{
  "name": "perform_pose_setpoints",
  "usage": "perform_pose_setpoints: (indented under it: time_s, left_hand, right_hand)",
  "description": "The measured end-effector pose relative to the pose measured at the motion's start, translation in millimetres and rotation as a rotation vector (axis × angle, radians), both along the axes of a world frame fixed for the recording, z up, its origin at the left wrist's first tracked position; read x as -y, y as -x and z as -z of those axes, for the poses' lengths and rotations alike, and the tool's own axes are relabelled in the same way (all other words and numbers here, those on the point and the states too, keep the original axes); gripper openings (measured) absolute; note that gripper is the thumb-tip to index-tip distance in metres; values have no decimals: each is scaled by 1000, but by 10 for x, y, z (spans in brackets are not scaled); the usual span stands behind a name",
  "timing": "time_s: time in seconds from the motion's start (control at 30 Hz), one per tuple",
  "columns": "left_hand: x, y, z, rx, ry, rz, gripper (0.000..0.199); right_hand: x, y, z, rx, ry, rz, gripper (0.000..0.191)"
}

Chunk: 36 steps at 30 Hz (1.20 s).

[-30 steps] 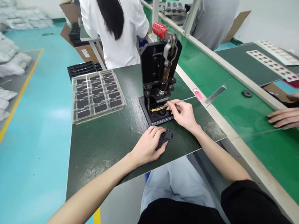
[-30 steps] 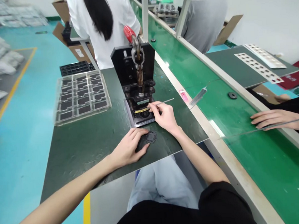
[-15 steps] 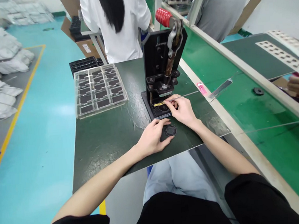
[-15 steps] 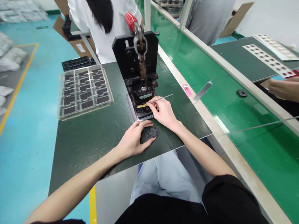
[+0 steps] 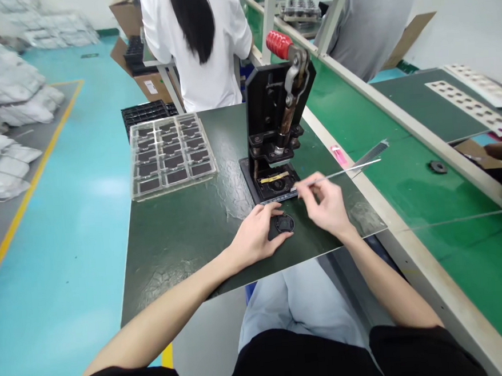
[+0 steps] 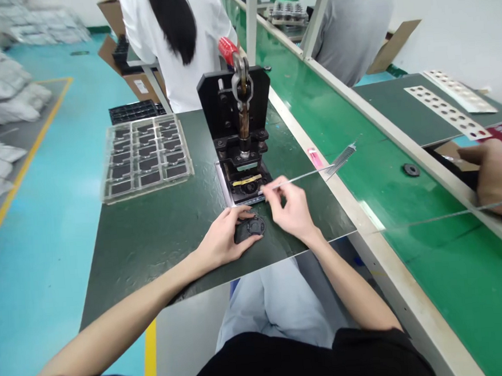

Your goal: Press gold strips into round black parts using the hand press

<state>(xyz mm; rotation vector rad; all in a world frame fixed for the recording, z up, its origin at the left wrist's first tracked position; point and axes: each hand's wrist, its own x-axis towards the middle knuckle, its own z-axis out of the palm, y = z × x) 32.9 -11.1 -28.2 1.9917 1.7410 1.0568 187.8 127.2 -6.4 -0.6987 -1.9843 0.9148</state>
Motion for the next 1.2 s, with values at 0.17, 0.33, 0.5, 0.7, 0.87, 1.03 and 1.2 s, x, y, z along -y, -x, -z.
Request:
perform_pose_setpoints:
  time_s: [0.17, 0.33, 0.5, 0.7, 0.87, 1.03, 1.2]
  left_hand:
    - [19, -9, -4, 16, 15, 3, 57]
    - [15, -21, 9, 36, 31, -7, 56]
    - [20, -26, 22, 53, 50, -11, 58]
    - [19, -22, 28, 56, 44, -10, 56]
    - [10, -24, 26, 40, 30, -11, 57]
    - [5, -36, 37, 71, 49, -36, 60]
    - [-1, -48, 46, 116, 60, -56, 61]
  right_hand:
    - [239, -261, 134, 174, 64, -112, 31]
    - [242, -245, 139, 219, -24, -158, 24]
    - [237, -229, 138, 237, -107, -153, 22]
    - [248, -230, 151, 254, -141, -168, 21]
    - [254, -222, 141, 259, -244, -179, 18]
    - [252, -179, 144, 353, -416, -210, 19]
    - [243, -147, 145, 355, -432, -247, 17]
